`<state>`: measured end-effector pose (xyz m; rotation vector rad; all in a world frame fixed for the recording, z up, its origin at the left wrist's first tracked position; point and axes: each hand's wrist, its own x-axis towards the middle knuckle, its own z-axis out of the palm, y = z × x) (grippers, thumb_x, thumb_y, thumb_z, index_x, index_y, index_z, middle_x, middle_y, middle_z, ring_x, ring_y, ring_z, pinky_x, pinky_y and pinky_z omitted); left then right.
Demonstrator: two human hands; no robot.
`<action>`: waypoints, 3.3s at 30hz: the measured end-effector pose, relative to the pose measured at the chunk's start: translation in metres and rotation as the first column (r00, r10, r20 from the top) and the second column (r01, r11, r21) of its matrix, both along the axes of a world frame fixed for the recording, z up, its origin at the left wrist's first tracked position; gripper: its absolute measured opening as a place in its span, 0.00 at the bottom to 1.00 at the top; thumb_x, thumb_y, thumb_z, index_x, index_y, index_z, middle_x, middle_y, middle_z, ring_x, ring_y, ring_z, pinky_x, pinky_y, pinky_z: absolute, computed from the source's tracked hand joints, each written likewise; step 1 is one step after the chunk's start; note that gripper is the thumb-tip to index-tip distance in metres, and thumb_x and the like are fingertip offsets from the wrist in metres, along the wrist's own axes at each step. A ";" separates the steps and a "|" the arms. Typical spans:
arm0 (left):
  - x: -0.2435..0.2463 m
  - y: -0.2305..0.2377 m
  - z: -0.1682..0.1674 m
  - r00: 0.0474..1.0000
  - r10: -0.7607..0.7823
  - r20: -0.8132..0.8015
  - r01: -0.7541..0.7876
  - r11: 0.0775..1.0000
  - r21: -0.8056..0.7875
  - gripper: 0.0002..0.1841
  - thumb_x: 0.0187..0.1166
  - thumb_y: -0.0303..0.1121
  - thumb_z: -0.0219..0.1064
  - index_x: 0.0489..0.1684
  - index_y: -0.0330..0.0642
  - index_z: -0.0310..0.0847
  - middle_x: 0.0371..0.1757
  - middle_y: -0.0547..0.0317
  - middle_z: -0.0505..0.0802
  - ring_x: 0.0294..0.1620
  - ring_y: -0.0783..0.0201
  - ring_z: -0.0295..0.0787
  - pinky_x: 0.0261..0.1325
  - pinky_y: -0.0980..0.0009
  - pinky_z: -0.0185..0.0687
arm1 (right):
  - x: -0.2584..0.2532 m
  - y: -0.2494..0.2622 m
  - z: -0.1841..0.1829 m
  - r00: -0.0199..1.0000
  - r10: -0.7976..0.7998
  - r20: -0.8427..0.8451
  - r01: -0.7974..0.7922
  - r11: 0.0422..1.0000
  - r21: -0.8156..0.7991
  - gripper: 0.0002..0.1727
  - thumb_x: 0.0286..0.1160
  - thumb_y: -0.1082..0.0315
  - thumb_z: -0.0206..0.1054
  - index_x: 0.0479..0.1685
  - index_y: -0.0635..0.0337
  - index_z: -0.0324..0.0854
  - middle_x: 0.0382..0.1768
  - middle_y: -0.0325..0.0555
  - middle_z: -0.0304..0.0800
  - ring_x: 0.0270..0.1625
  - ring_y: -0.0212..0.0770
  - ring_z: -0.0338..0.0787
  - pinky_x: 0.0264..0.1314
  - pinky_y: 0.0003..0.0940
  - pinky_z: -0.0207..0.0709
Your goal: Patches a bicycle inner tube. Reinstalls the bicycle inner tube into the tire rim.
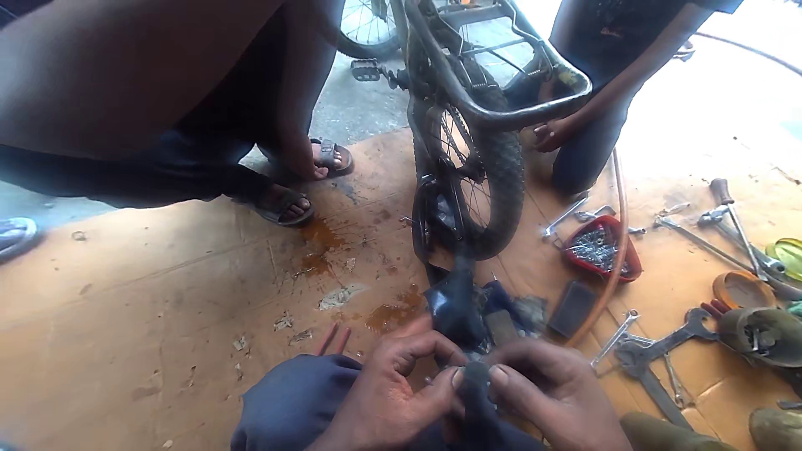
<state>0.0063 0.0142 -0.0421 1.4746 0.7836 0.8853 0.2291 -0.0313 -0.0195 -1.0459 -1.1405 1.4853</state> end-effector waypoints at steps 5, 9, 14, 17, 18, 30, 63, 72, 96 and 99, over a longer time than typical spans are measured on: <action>0.002 -0.001 0.003 0.991 -0.006 0.134 0.016 0.997 -0.074 0.21 0.82 0.32 0.67 0.72 0.35 0.78 0.63 0.46 0.89 0.61 0.55 0.90 0.66 0.59 0.88 | 0.001 0.000 -0.006 0.993 -0.101 -0.058 0.104 0.993 0.053 0.09 0.82 0.72 0.67 0.48 0.69 0.89 0.37 0.50 0.94 0.35 0.37 0.93 0.40 0.33 0.91; 0.005 0.000 0.006 0.972 0.045 0.231 0.001 0.981 -0.195 0.39 0.75 0.20 0.62 0.91 0.44 0.52 0.74 0.37 0.82 0.69 0.44 0.86 0.72 0.53 0.85 | 0.003 0.005 -0.016 0.964 -0.264 0.011 0.256 0.943 0.215 0.09 0.80 0.71 0.70 0.49 0.67 0.91 0.40 0.51 0.95 0.40 0.40 0.95 0.48 0.35 0.92; 0.006 0.001 0.007 0.966 0.093 0.241 -0.028 0.965 -0.259 0.40 0.75 0.17 0.60 0.92 0.46 0.53 0.74 0.36 0.82 0.70 0.43 0.86 0.72 0.52 0.85 | 0.000 0.017 -0.023 0.855 -0.421 0.302 0.191 0.798 0.571 0.07 0.75 0.69 0.74 0.46 0.57 0.95 0.45 0.40 0.96 0.49 0.36 0.95 0.52 0.32 0.93; 0.006 0.001 0.005 0.966 0.104 0.236 -0.043 0.967 -0.250 0.37 0.74 0.18 0.60 0.90 0.43 0.58 0.73 0.37 0.82 0.67 0.45 0.87 0.69 0.53 0.86 | -0.005 0.021 -0.027 0.758 -0.491 0.429 0.076 0.721 0.689 0.07 0.76 0.65 0.73 0.47 0.51 0.95 0.47 0.37 0.97 0.52 0.34 0.94 0.57 0.34 0.91; 0.006 0.001 0.005 0.967 0.104 0.231 -0.045 0.968 -0.249 0.37 0.74 0.19 0.60 0.89 0.43 0.59 0.72 0.37 0.83 0.66 0.46 0.87 0.69 0.55 0.86 | -0.007 0.022 -0.028 0.740 -0.504 0.445 0.052 0.702 0.710 0.07 0.76 0.65 0.73 0.47 0.50 0.95 0.47 0.37 0.97 0.53 0.35 0.94 0.58 0.35 0.90; 0.004 0.002 0.006 0.962 0.118 0.246 -0.041 0.954 -0.296 0.37 0.73 0.22 0.62 0.89 0.45 0.62 0.76 0.39 0.80 0.70 0.44 0.84 0.71 0.51 0.85 | -0.011 0.021 -0.037 0.741 -0.533 0.408 0.144 0.720 0.679 0.07 0.75 0.67 0.73 0.45 0.51 0.96 0.47 0.37 0.97 0.50 0.33 0.95 0.53 0.31 0.91; 0.003 0.002 0.007 0.952 0.149 0.266 -0.037 0.922 -0.386 0.35 0.75 0.22 0.61 0.88 0.44 0.64 0.74 0.37 0.82 0.67 0.44 0.86 0.68 0.50 0.87 | -0.021 0.021 -0.046 0.637 -0.558 0.533 -0.041 0.665 0.745 0.10 0.77 0.65 0.70 0.48 0.50 0.96 0.50 0.39 0.97 0.57 0.36 0.93 0.61 0.36 0.88; 0.003 0.001 0.004 0.958 0.144 0.247 -0.042 0.925 -0.377 0.34 0.76 0.23 0.61 0.87 0.43 0.66 0.74 0.37 0.82 0.67 0.43 0.87 0.68 0.50 0.87 | -0.015 0.024 -0.037 0.701 -0.417 0.578 -0.084 0.757 0.648 0.10 0.81 0.60 0.68 0.48 0.49 0.95 0.47 0.37 0.93 0.57 0.34 0.90 0.59 0.34 0.87; 0.013 0.000 -0.006 0.951 0.175 -0.253 -0.198 0.978 -0.069 0.39 0.78 0.28 0.62 0.93 0.64 0.56 0.57 0.66 0.94 0.55 0.64 0.93 0.59 0.63 0.92 | -0.043 0.025 -0.050 0.973 -0.209 0.096 0.222 0.963 -0.155 0.07 0.72 0.68 0.74 0.43 0.63 0.91 0.38 0.49 0.95 0.42 0.42 0.95 0.48 0.36 0.91; 0.015 0.002 -0.007 0.947 0.239 -0.214 -0.275 0.948 -0.159 0.40 0.77 0.29 0.67 0.93 0.60 0.54 0.55 0.61 0.95 0.52 0.60 0.94 0.56 0.64 0.93 | -0.046 0.024 -0.054 0.950 -0.268 0.162 0.281 0.958 -0.063 0.06 0.69 0.69 0.73 0.40 0.61 0.91 0.37 0.46 0.95 0.42 0.40 0.95 0.48 0.35 0.92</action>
